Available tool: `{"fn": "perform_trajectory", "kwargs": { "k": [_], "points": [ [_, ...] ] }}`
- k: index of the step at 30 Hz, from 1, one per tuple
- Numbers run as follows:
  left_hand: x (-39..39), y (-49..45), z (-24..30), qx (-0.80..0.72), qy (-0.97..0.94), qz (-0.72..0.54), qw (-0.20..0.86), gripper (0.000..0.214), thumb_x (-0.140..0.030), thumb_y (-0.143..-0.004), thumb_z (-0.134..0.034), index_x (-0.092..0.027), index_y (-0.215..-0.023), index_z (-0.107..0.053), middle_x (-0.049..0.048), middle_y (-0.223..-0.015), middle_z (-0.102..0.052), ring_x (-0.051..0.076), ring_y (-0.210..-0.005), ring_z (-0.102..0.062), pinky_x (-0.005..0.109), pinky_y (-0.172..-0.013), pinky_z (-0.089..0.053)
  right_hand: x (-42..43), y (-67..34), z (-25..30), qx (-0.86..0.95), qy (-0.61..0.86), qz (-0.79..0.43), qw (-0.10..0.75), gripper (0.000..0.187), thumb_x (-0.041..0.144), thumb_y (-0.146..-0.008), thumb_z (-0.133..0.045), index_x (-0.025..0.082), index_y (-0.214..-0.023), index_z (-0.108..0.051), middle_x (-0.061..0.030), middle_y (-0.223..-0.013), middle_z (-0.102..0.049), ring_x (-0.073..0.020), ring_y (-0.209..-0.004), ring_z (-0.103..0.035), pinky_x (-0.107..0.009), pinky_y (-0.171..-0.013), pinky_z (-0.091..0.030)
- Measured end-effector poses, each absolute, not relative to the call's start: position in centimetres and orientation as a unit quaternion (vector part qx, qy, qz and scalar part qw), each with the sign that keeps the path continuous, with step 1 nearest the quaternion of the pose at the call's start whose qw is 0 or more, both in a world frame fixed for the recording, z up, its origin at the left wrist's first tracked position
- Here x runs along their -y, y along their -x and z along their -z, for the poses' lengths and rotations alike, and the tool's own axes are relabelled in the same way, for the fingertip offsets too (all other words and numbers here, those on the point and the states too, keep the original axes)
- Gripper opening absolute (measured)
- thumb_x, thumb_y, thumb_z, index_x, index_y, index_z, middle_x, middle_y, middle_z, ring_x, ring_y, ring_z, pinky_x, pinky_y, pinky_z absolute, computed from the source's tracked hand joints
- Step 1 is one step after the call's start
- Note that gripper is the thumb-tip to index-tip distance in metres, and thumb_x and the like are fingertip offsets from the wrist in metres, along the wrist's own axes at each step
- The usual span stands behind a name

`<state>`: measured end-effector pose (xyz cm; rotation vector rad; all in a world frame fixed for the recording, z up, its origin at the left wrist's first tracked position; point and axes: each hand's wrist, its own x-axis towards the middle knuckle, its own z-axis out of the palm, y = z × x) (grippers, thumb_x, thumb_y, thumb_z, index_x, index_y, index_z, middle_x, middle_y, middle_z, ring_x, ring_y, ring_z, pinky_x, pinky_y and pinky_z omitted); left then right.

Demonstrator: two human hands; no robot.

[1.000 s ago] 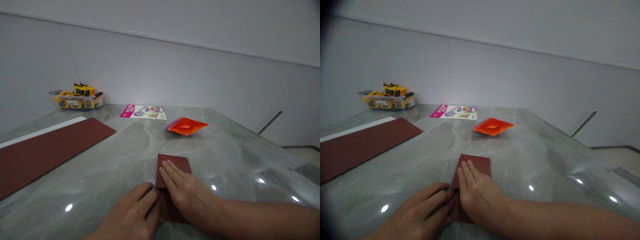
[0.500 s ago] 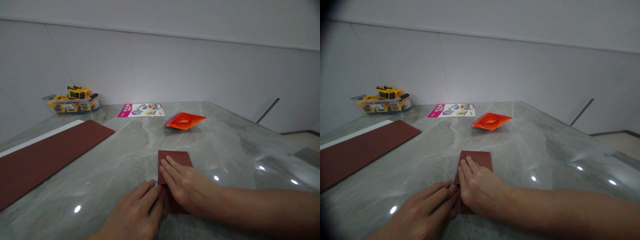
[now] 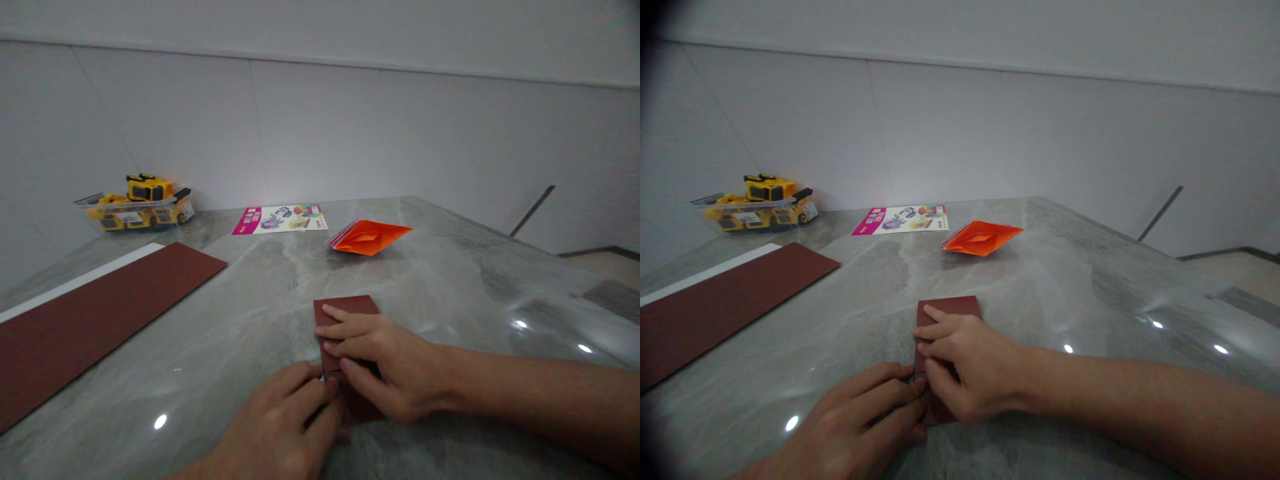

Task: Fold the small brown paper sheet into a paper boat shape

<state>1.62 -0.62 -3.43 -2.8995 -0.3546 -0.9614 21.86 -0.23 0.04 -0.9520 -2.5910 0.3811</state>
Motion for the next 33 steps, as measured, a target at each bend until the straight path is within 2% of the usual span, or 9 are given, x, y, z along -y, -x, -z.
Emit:
{"fn": "perform_trajectory", "kwargs": {
  "k": [2, 3, 5, 8, 10, 15, 22, 27, 33],
  "points": [
    [0.5, -1.8, 3.5, 0.115, 0.943, 0.312, 0.023, 0.018, -0.018, -0.092, -0.049, -0.015, -0.086, -0.064, 0.0035, -0.077, -0.066, 0.016, -0.083, -0.065, 0.028, -0.075, -0.058, -0.1, -21.8, 0.4, 0.884, 0.375, -0.161, 0.230, 0.028, 0.011, -0.088, -0.043, 0.015, -0.084, -0.071, -0.0085, -0.118, -0.065, -0.0195, -0.115, -0.058, -0.036, -0.105, -0.041],
    [0.5, -1.8, 3.5, 0.117, 0.943, 0.312, 0.019, 0.017, -0.019, -0.092, -0.049, -0.015, -0.086, -0.064, 0.0030, -0.076, -0.066, 0.016, -0.083, -0.065, 0.028, -0.075, -0.058, -0.2, -21.7, 0.7, 0.870, 0.397, -0.162, 0.241, 0.025, 0.013, -0.088, -0.046, 0.015, -0.082, -0.070, -0.0086, -0.124, -0.062, -0.0198, -0.117, -0.056, -0.035, -0.103, -0.043],
    [0.5, -1.6, 3.5, 0.112, 0.944, 0.311, 0.015, 0.016, -0.019, -0.092, -0.049, -0.015, -0.088, -0.064, 0.0025, -0.075, -0.066, 0.015, -0.082, -0.065, 0.027, -0.075, -0.058, -0.3, -21.6, 1.2, 0.855, 0.438, -0.152, 0.234, 0.021, 0.016, -0.086, -0.053, 0.014, -0.100, -0.069, -0.0115, -0.137, -0.051, -0.0228, -0.126, -0.048, -0.036, -0.104, -0.042],
    [0.5, -1.2, 3.3, 0.110, 0.943, 0.313, 0.014, 0.017, -0.021, -0.093, -0.049, -0.014, -0.092, -0.065, 0.0031, -0.078, -0.066, 0.015, -0.082, -0.065, 0.026, -0.074, -0.058, -0.3, -21.7, 1.5, 0.851, 0.474, -0.137, 0.180, 0.052, 0.022, -0.085, -0.054, 0.009, -0.136, -0.046, -0.0174, -0.146, -0.038, -0.0275, -0.136, -0.034, -0.046, -0.110, -0.033],
    [0.5, -0.9, 3.2, 0.125, 0.944, 0.305, 0.011, 0.018, -0.022, -0.093, -0.048, -0.014, -0.094, -0.065, 0.0042, -0.081, -0.066, 0.015, -0.083, -0.064, 0.025, -0.073, -0.058, -0.2, -21.8, 1.6, 0.856, 0.476, -0.132, 0.152, 0.059, 0.024, -0.087, -0.051, 0.006, -0.142, -0.036, -0.0183, -0.148, -0.033, -0.0279, -0.139, -0.028, -0.049, -0.113, -0.026],
    [0.8, -1.0, 3.0, 0.181, 0.937, 0.297, 0.029, 0.020, -0.030, -0.091, -0.052, -0.014, -0.089, -0.065, 0.0056, -0.080, -0.063, 0.019, -0.082, -0.060, 0.031, -0.069, -0.056, 0.0, -21.7, 1.3, 0.871, 0.458, -0.124, 0.127, 0.057, 0.024, -0.091, -0.042, 0.002, -0.143, -0.031, -0.0192, -0.149, -0.030, -0.0266, -0.140, -0.023, -0.048, -0.115, -0.023],
    [0.9, -1.0, 3.3, 0.208, 0.940, 0.270, 0.011, 0.024, -0.031, -0.091, -0.053, -0.015, -0.075, -0.062, 0.0039, -0.070, -0.056, 0.015, -0.066, -0.050, 0.026, -0.054, -0.046, 0.3, -20.9, 1.0, 0.889, 0.438, -0.089, 0.104, 0.052, 0.020, -0.093, -0.036, -0.001, -0.141, -0.035, -0.0220, -0.148, -0.030, -0.0274, -0.141, -0.021, -0.048, -0.114, -0.026],
    [1.1, -1.0, 3.5, 0.216, 0.936, 0.278, 0.013, 0.028, -0.033, -0.092, -0.050, -0.016, -0.074, -0.062, 0.0035, -0.069, -0.055, 0.014, -0.064, -0.049, 0.026, -0.053, -0.044, 0.3, -20.9, 1.1, 0.897, 0.423, -0.087, 0.095, 0.052, 0.021, -0.094, -0.037, -0.003, -0.140, -0.034, -0.0246, -0.147, -0.030, -0.0289, -0.141, -0.020, -0.048, -0.114, -0.024],
    [1.7, -1.0, 3.4, 0.195, 0.936, 0.290, 0.038, 0.030, -0.037, -0.092, -0.047, -0.016, -0.076, -0.062, 0.0028, -0.065, -0.056, 0.015, -0.058, -0.048, 0.027, -0.051, -0.043, 1.0, -21.2, 0.5, 0.896, 0.416, -0.129, 0.084, 0.056, 0.020, -0.092, -0.040, 0.000, -0.144, -0.029, -0.0213, -0.150, -0.027, -0.0266, -0.142, -0.018, -0.046, -0.116, -0.022]
  ]
}}
